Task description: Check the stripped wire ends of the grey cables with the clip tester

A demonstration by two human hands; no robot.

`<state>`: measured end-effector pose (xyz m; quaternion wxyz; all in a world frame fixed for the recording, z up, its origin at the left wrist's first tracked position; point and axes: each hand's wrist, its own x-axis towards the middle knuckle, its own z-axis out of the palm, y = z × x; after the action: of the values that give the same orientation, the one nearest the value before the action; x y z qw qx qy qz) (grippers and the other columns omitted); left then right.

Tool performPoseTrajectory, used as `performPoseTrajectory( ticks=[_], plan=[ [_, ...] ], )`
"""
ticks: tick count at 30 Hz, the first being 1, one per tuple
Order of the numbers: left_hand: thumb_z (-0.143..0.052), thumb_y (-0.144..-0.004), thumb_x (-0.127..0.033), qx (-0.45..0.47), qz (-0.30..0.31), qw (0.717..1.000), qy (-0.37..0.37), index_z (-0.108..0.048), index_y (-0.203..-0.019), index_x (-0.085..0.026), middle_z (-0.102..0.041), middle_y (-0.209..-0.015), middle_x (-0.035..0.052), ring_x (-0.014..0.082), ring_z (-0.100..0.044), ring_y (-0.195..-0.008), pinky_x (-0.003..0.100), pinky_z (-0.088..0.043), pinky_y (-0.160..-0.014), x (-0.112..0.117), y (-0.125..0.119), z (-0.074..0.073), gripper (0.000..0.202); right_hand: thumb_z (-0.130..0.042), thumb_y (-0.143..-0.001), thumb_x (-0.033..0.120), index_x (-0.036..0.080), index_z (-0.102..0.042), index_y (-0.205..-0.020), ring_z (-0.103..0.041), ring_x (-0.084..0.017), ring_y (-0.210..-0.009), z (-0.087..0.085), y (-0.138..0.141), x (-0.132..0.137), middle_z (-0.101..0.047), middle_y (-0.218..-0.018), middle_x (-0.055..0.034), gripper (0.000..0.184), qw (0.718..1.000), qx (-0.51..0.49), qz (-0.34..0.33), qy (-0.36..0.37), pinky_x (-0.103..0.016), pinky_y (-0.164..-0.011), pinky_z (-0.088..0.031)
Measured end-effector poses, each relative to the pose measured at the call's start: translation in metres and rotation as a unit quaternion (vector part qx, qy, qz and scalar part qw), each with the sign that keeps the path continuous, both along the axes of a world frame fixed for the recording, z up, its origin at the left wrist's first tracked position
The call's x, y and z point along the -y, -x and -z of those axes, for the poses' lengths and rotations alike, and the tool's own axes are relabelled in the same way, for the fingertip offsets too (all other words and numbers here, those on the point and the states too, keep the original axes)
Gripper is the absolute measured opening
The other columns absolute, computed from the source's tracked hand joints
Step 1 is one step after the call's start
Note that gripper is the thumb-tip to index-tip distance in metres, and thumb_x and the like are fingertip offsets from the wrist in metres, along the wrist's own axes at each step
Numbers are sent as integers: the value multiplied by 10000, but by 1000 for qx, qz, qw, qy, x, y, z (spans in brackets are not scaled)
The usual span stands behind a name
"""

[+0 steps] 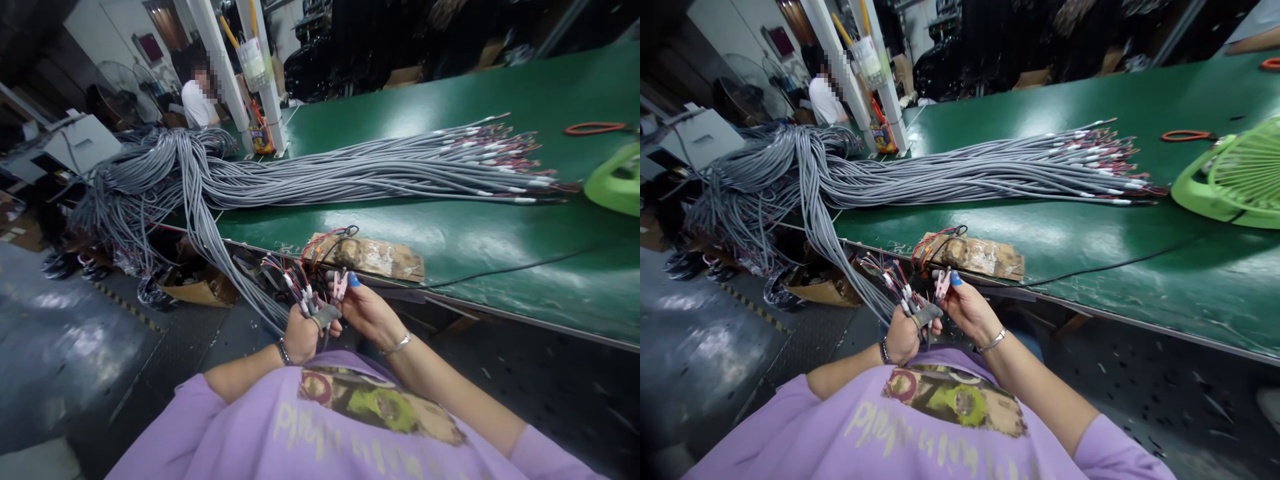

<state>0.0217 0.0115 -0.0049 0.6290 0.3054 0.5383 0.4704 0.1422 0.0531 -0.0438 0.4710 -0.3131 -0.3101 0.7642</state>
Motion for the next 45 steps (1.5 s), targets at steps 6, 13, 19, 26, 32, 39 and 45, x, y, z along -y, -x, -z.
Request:
performPoseTrajectory(
  ticks=[6, 13, 19, 26, 32, 39, 45],
  plan=[
    [-845, -375, -546, 8, -1, 1000, 16, -586, -521, -142, -563, -389, 13, 115, -515, -354, 226, -402, -390, 0, -1, -1, 502, -659, -748, 600, 211, -677, -914, -585, -179, -607, 2, 2, 1, -656, -690, -24, 423, 998, -47, 11, 34, -326, -575, -463],
    [-836, -434, -534, 5, -6, 1000, -17, -604, -533, -142, -604, -424, 22, 108, -522, -349, 208, -373, -370, 4, 2, -2, 466, -613, -775, 625, 230, -653, -810, -565, -147, -606, 8, 1, 4, -660, -712, -7, 399, 992, -105, -1, 74, -291, -579, -458],
    [-832, -504, -508, 2, -9, 998, -55, -620, -555, -149, -608, -443, 13, 119, -549, -383, 217, -418, -384, 7, 8, 6, 421, -651, -737, 629, 211, -649, -773, -537, -114, -580, 6, -7, 6, -628, -675, 1, 419, 992, -80, -38, 86, -247, -547, -435],
    [-794, -588, -537, -16, 35, 996, -77, -649, -623, -139, -643, -501, 28, 138, -590, -432, 275, -533, -494, 5, 12, 18, 425, -781, -657, 503, 194, -570, -677, -510, -122, -537, -5, -3, 27, -542, -564, 32, 375, 998, -26, -47, 18, -286, -555, -408],
    [-822, -534, -535, -35, 43, 997, -62, -627, -604, -142, -625, -475, 15, 134, -580, -416, 279, -543, -504, 4, 11, 19, 444, -793, -654, 413, 181, -586, -677, -515, -123, -477, -5, 2, 30, -554, -514, 27, 311, 1000, 3, -18, 21, -287, -521, -393],
    [-818, -526, -541, -45, 45, 996, -56, -597, -581, -154, -615, -462, 13, 131, -573, -413, 265, -525, -490, 4, 13, 16, 450, -827, -592, 428, 175, -629, -737, -547, -135, -494, -6, -1, 29, -591, -540, 19, 353, 999, 11, -29, 32, -297, -532, -431],
    [-818, -492, -566, -55, 55, 996, -42, -574, -570, -164, -598, -444, 5, 129, -558, -405, 271, -519, -489, 4, 13, 15, 477, -830, -592, 425, 172, -620, -684, -546, -130, -473, -7, 0, 28, -615, -519, 6, 341, 999, 28, -24, 20, -279, -510, -410]
  ],
)
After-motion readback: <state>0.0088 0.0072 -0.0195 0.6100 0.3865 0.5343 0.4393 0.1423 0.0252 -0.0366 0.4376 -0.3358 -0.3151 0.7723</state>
